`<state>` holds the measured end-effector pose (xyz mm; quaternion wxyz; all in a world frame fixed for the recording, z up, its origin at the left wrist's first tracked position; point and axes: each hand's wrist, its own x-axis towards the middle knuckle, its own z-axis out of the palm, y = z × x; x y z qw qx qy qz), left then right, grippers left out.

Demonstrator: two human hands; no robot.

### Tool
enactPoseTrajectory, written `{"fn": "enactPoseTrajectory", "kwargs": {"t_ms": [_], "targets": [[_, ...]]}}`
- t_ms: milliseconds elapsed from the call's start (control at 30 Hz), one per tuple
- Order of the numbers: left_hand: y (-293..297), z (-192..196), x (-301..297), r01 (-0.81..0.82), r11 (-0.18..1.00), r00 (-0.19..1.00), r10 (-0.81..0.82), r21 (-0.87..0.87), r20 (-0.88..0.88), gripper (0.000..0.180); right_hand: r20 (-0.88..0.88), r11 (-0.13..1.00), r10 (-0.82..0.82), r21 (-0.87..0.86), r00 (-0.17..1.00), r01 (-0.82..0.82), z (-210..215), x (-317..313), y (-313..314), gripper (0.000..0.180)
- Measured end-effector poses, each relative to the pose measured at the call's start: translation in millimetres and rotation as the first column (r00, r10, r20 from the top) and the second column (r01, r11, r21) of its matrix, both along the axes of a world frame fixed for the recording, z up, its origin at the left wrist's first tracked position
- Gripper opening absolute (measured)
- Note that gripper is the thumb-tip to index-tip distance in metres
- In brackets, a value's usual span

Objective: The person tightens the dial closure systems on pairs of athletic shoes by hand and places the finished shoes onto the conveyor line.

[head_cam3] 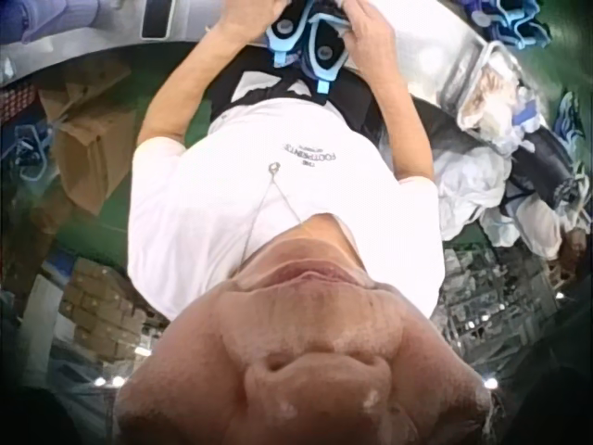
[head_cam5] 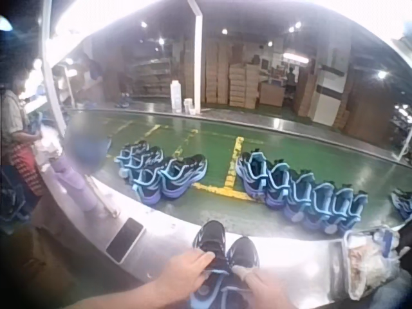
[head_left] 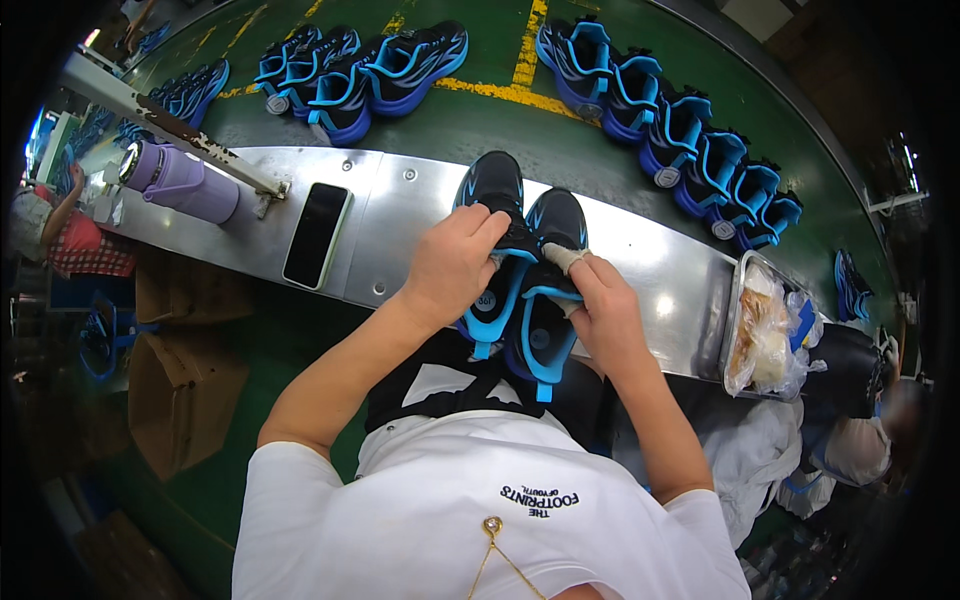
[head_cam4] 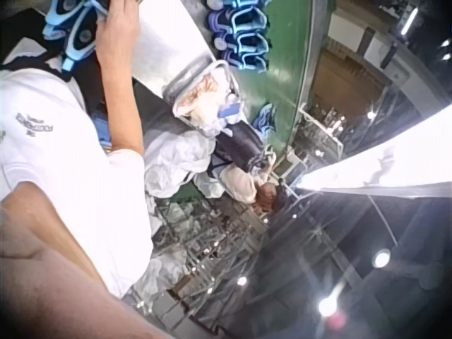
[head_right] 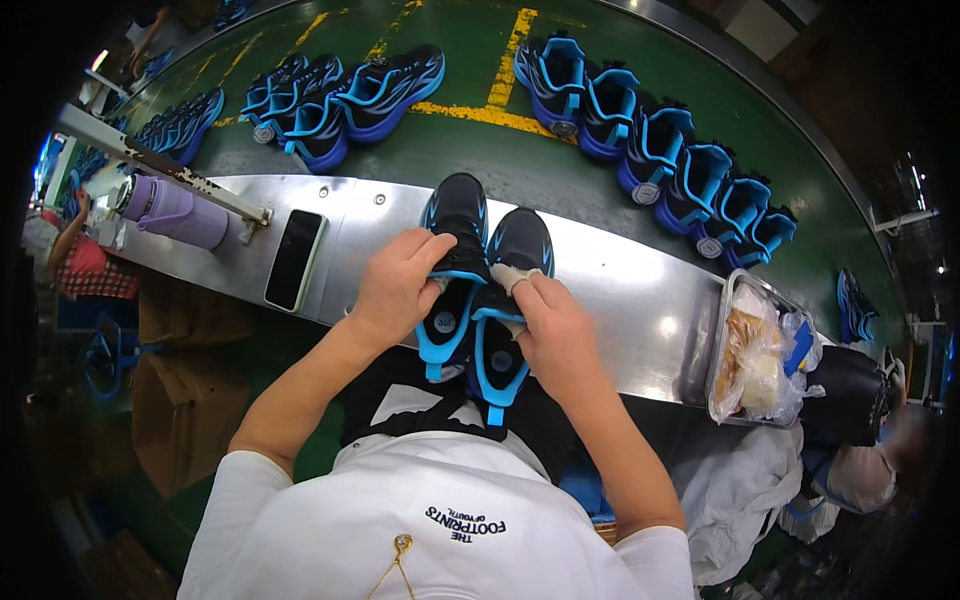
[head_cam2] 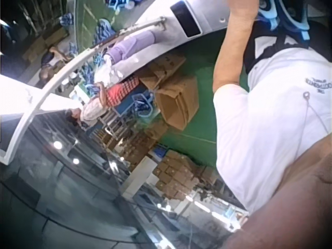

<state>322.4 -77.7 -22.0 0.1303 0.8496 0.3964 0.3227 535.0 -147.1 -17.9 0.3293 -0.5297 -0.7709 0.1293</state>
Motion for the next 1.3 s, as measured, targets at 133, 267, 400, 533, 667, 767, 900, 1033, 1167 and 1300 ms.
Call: {"fn": "enactPoseTrajectory", "kwargs": {"t_ms": [133,267,400,533,667,767,900,1033,1167,1300], "targets": [[-8,17,-2,-0.008,0.989,0.998,-0.001,-0.148,-0.058,0.052,-0.159,0.987,-0.029,-0.158,0.987,0.003,-6,7,9,0.046],[-9,24,-1,0.039,0.987,0.978,-0.071,-0.159,-0.197,0.048,0.048,0.995,-0.053,-0.079,0.997,0.056,24,-1,3,0.059],[-11,13,5,0.066,0.996,0.962,-0.048,0.060,-0.270,0.020,0.010,0.962,-0.069,-0.264,0.998,0.069,34,-8,-4,0.064],[-30,5,26,-0.004,0.994,0.941,0.040,0.107,-0.336,0.023,-0.067,0.948,-0.105,-0.309,0.992,0.079,28,-8,-1,0.063],[-49,9,13,-0.100,0.967,0.956,0.028,-0.235,-0.292,0.055,0.143,0.985,-0.007,-0.168,0.990,0.031,5,8,-30,0.062],[-53,4,12,-0.069,0.965,0.979,0.016,-0.254,-0.204,0.070,0.244,0.985,0.059,-0.173,0.968,-0.017,7,1,-36,0.065],[-48,19,12,-0.123,0.919,0.988,0.078,-0.375,-0.132,0.063,0.183,0.952,0.009,-0.303,0.983,0.047,12,-7,-32,0.067],[-28,39,3,-0.016,0.987,0.940,-0.040,-0.162,-0.338,0.044,-0.113,0.891,0.087,-0.435,0.990,-0.128,22,10,-40,0.073],[-30,1,11,-0.026,0.960,1.000,0.024,-0.280,-0.009,0.040,0.066,0.981,-0.051,-0.186,0.997,0.062,1,-22,-57,0.077],[-31,0,17,-0.026,0.988,0.999,0.029,-0.149,0.022,0.041,-0.023,0.957,-0.027,-0.291,0.999,0.019,12,-6,-52,0.069]]}}
